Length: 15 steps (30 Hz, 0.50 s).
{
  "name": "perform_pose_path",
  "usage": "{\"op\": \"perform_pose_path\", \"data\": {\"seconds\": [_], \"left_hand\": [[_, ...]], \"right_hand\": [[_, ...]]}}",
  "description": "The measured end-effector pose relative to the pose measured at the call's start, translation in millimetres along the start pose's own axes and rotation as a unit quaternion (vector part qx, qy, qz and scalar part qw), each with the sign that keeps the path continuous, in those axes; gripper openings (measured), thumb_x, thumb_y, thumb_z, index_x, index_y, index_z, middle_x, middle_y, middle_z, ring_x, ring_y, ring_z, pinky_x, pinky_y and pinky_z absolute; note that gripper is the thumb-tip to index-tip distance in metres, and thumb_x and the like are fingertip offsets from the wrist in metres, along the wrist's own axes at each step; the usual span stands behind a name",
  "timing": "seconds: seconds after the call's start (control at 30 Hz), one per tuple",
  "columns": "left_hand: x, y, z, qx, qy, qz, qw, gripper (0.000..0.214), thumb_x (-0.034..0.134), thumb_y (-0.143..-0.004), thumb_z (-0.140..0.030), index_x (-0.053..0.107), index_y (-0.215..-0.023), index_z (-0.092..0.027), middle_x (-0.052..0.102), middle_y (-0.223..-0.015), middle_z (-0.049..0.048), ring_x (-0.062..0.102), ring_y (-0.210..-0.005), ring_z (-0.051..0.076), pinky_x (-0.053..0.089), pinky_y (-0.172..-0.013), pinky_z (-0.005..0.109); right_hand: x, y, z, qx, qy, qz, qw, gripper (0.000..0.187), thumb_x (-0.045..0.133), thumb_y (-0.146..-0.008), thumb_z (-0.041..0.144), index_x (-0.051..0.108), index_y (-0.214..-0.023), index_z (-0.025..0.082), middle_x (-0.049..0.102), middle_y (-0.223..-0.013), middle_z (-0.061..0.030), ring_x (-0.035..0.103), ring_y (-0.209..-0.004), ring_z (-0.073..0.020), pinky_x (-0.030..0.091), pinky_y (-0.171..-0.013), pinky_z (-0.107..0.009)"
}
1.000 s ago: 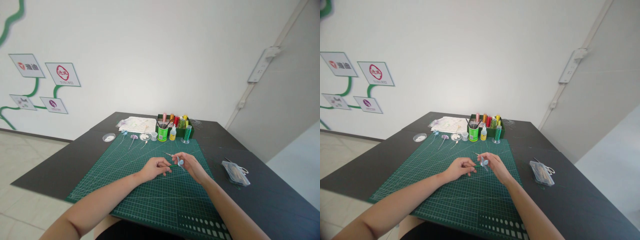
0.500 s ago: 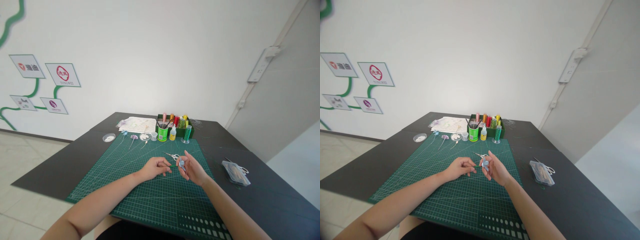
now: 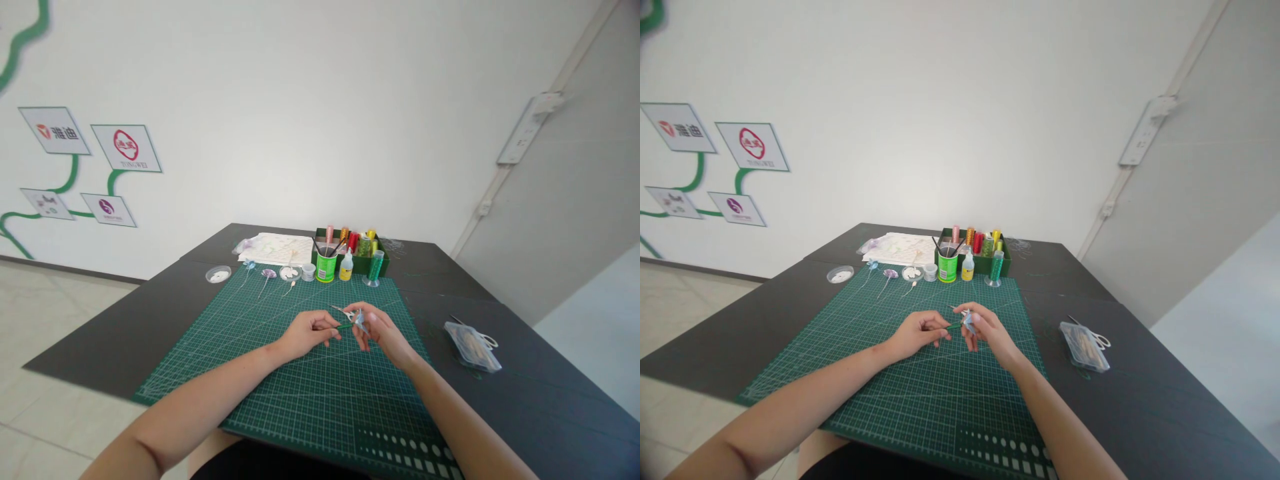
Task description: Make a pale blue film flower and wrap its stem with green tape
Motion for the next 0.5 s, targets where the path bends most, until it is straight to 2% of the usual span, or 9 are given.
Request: {"op": "perform_pose_path", "data": {"seconds": [0.07,0.13,0.2,0.33,0.5], "left_hand": [[-2.5,0.1,-2.4,0.01,-0.013,-0.017,1.0,0.039,0.076,-0.081,-0.048,0.069,-0.094,-0.012,0.078,-0.085,0.0096,0.069,-0.069,0.016,0.055,-0.065,0.028],[-4.7,0.7,-5.7,0.02,-0.027,-0.029,0.999,0.035,0.076,-0.082,-0.045,0.07,-0.094,-0.013,0.078,-0.086,0.0085,0.068,-0.069,0.015,0.056,-0.067,0.028],[-6.0,1.4,-8.5,0.025,-0.036,-0.033,0.998,0.032,0.075,-0.083,-0.043,0.071,-0.094,-0.013,0.078,-0.088,0.0078,0.068,-0.069,0.015,0.056,-0.068,0.028],[-6.0,1.9,-10.2,0.027,-0.04,-0.028,0.998,0.029,0.075,-0.084,-0.039,0.072,-0.094,-0.013,0.078,-0.087,0.0076,0.067,-0.068,0.014,0.055,-0.067,0.027],[-4.3,1.9,-8.8,0.025,-0.024,-0.023,0.999,0.03,0.076,-0.083,-0.04,0.072,-0.094,-0.012,0.078,-0.087,0.0084,0.068,-0.069,0.015,0.055,-0.066,0.027]], "right_hand": [[-2.6,-0.2,2.0,-0.032,0.033,-0.044,0.998,0.053,0.078,-0.072,0.057,0.067,-0.109,0.021,0.066,-0.091,-0.0048,0.061,-0.07,-0.0167,0.048,-0.053,-0.025],[-3.9,0.2,2.8,-0.054,0.059,-0.082,0.993,0.047,0.085,-0.069,0.043,0.068,-0.107,0.022,0.066,-0.102,-0.0059,0.061,-0.084,-0.0183,0.052,-0.063,-0.026],[-4.4,0.4,2.3,-0.064,0.078,-0.105,0.989,0.04,0.084,-0.072,0.039,0.069,-0.105,0.023,0.066,-0.099,-0.0059,0.06,-0.082,-0.0184,0.053,-0.065,-0.028],[-6.5,0.0,2.3,-0.08,0.094,-0.121,0.985,0.031,0.08,-0.077,0.042,0.07,-0.098,0.021,0.063,-0.082,-0.0035,0.058,-0.065,-0.0161,0.054,-0.056,-0.03],[-8.7,0.4,6.9,-0.099,0.102,-0.119,0.983,0.028,0.079,-0.078,0.042,0.073,-0.094,0.02,0.062,-0.079,-0.003,0.059,-0.066,-0.0165,0.057,-0.057,-0.031]]}}
Point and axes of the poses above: each hand's wrist, its own y-axis away from the middle knuckle, its own x-axis out of the palm, z = x × y, the point moved 6 cm from there along -y, towards the middle knuckle
